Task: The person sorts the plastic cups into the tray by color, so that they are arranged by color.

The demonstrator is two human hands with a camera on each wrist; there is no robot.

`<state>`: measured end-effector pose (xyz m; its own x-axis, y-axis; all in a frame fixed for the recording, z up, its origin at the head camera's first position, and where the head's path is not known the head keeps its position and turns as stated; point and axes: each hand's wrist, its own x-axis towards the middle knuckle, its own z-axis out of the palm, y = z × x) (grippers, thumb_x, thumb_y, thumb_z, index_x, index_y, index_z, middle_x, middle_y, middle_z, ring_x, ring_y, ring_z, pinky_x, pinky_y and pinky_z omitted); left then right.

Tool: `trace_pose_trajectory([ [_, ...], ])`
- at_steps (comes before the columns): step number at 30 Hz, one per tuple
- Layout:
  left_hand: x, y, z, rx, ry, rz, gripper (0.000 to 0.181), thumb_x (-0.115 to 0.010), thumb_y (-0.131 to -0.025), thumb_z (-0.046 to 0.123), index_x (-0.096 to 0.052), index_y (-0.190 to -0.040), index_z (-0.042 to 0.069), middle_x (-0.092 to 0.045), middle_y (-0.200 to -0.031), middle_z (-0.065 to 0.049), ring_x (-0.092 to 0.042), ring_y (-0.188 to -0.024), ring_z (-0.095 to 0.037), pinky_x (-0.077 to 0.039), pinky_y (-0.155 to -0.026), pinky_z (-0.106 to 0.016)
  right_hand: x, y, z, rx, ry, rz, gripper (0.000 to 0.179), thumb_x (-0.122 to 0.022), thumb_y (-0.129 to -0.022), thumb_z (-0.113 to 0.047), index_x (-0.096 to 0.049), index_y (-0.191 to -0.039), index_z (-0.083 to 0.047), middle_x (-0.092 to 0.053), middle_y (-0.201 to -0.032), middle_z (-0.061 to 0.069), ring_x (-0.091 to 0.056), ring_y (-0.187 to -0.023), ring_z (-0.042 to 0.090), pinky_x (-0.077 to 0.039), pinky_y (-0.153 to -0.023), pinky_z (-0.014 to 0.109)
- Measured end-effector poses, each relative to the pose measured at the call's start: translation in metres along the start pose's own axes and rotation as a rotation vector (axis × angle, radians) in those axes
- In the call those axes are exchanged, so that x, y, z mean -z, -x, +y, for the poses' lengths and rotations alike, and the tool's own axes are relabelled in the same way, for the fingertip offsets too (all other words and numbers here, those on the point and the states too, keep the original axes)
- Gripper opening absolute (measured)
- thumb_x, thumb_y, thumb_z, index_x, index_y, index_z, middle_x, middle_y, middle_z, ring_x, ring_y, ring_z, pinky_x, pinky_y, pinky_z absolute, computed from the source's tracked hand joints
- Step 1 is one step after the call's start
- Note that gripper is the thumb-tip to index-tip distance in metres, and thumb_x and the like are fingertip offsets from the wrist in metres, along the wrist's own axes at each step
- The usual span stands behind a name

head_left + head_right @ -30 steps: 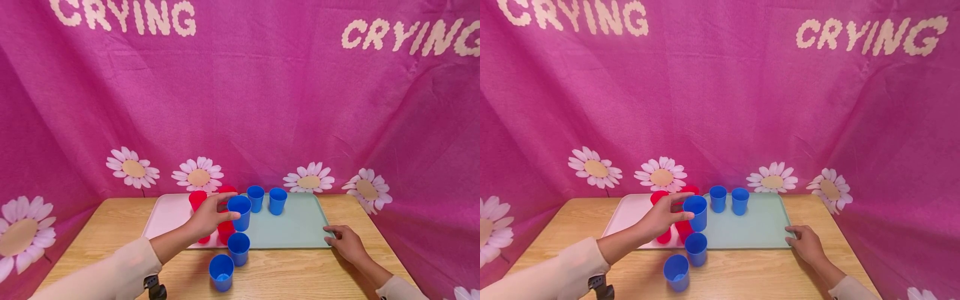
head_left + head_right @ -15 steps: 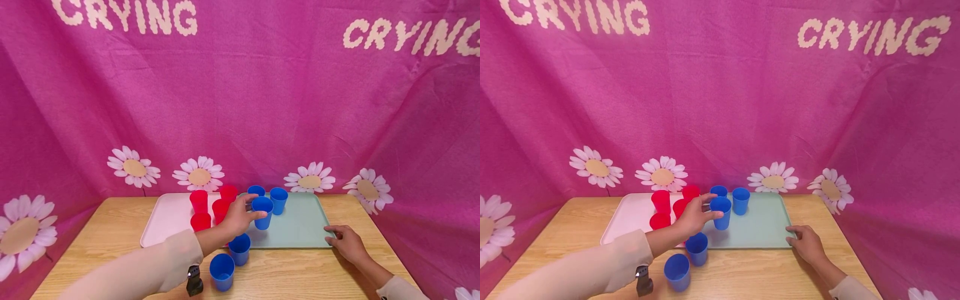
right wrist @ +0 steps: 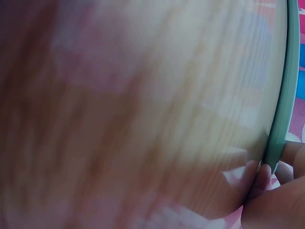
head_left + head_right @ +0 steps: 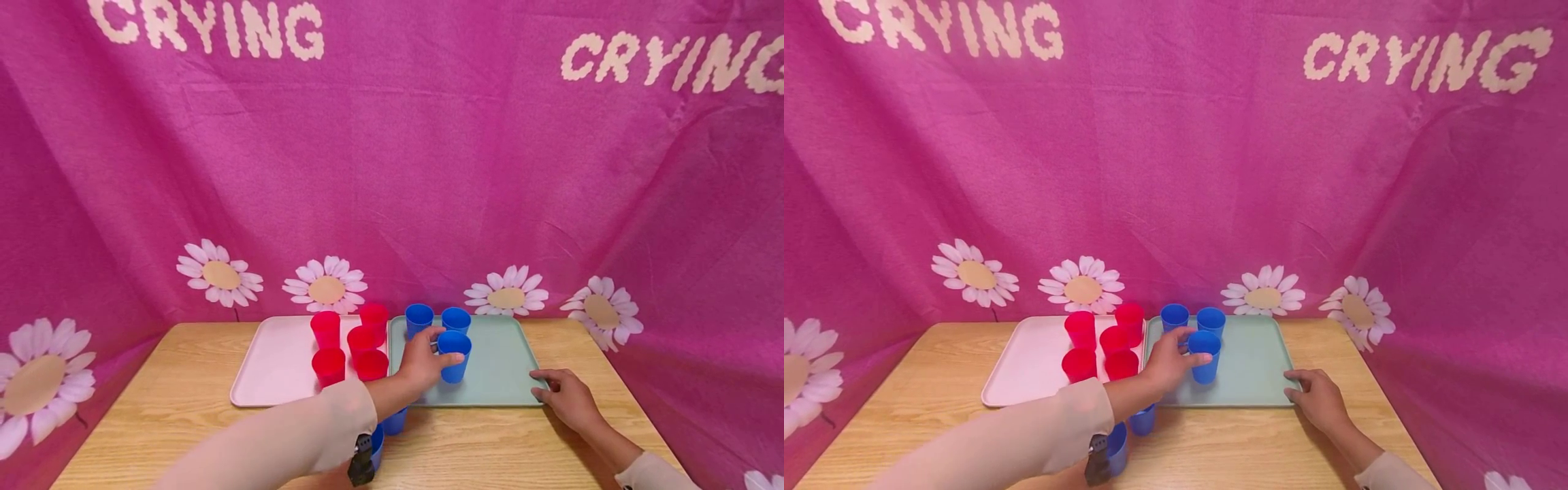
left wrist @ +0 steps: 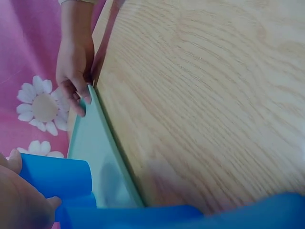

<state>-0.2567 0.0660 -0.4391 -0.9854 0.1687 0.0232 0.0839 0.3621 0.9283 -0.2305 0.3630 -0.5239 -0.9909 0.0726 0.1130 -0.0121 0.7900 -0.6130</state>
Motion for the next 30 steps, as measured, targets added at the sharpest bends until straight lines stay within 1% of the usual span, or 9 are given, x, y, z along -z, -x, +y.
trace_pose_trajectory([
  [4, -0.011, -0.001, -0.002, -0.016, 0.002, 0.006, 0.064, -0.083, -0.087, 0.017, -0.056, -0.143, 0.002, -0.064, -0.137, -0.019, -0.061, -0.127, -0.041, -0.055, -0.099, -0.049, 0.003, 0.001, -0.003, 0.008, -0.001, -0.007, 0.032, -0.078, -0.089, -0.009, -0.074, -0.119, 0.002, -0.062, -0.100, 0.015, -0.051, -0.086, 0.023, -0.044, -0.075, 0.036],
  [8, -0.019, -0.002, -0.005, -0.030, 0.003, 0.016, 0.064, -0.083, -0.086, 0.015, -0.056, -0.142, 0.000, -0.063, -0.137, -0.019, -0.059, -0.129, -0.041, -0.054, -0.101, -0.049, 0.002, 0.002, -0.003, 0.014, -0.004, -0.010, 0.031, -0.078, -0.089, -0.009, -0.074, -0.118, 0.002, -0.062, -0.099, 0.014, -0.050, -0.085, 0.022, -0.043, -0.074, 0.035],
  [13, -0.026, -0.001, -0.006, -0.015, 0.000, 0.030, 0.063, -0.082, -0.087, 0.014, -0.056, -0.142, 0.000, -0.062, -0.138, -0.020, -0.058, -0.131, -0.041, -0.052, -0.104, -0.050, 0.002, 0.001, -0.003, 0.007, -0.008, -0.013, 0.032, -0.078, -0.090, -0.009, -0.074, -0.119, 0.002, -0.063, -0.101, 0.015, -0.051, -0.086, 0.023, -0.043, -0.074, 0.035],
  [18, -0.030, -0.001, -0.007, 0.007, -0.011, 0.024, 0.062, -0.081, -0.088, 0.014, -0.055, -0.143, 0.003, -0.061, -0.140, -0.018, -0.057, -0.132, -0.040, -0.051, -0.105, -0.050, 0.003, 0.000, -0.005, -0.015, -0.018, -0.023, 0.033, -0.078, -0.090, -0.010, -0.073, -0.120, 0.003, -0.062, -0.101, 0.015, -0.051, -0.087, 0.024, -0.043, -0.074, 0.036],
  [25, -0.033, -0.001, -0.009, -0.003, -0.026, 0.018, 0.063, -0.082, -0.087, 0.013, -0.055, -0.143, 0.003, -0.062, -0.140, -0.018, -0.057, -0.132, -0.039, -0.051, -0.105, -0.050, 0.002, 0.000, -0.004, -0.016, -0.005, -0.021, 0.032, -0.077, -0.090, -0.009, -0.073, -0.120, 0.003, -0.061, -0.100, 0.015, -0.051, -0.087, 0.024, -0.043, -0.075, 0.036],
  [30, -0.031, -0.001, -0.009, -0.014, -0.036, -0.001, 0.069, -0.082, -0.088, 0.014, -0.051, -0.148, 0.001, -0.059, -0.144, -0.019, -0.054, -0.136, -0.039, -0.048, -0.108, -0.050, 0.001, 0.000, -0.002, -0.009, 0.002, -0.015, 0.032, -0.077, -0.090, -0.009, -0.074, -0.119, 0.002, -0.058, -0.095, 0.012, -0.049, -0.086, 0.023, -0.040, -0.074, 0.036],
])
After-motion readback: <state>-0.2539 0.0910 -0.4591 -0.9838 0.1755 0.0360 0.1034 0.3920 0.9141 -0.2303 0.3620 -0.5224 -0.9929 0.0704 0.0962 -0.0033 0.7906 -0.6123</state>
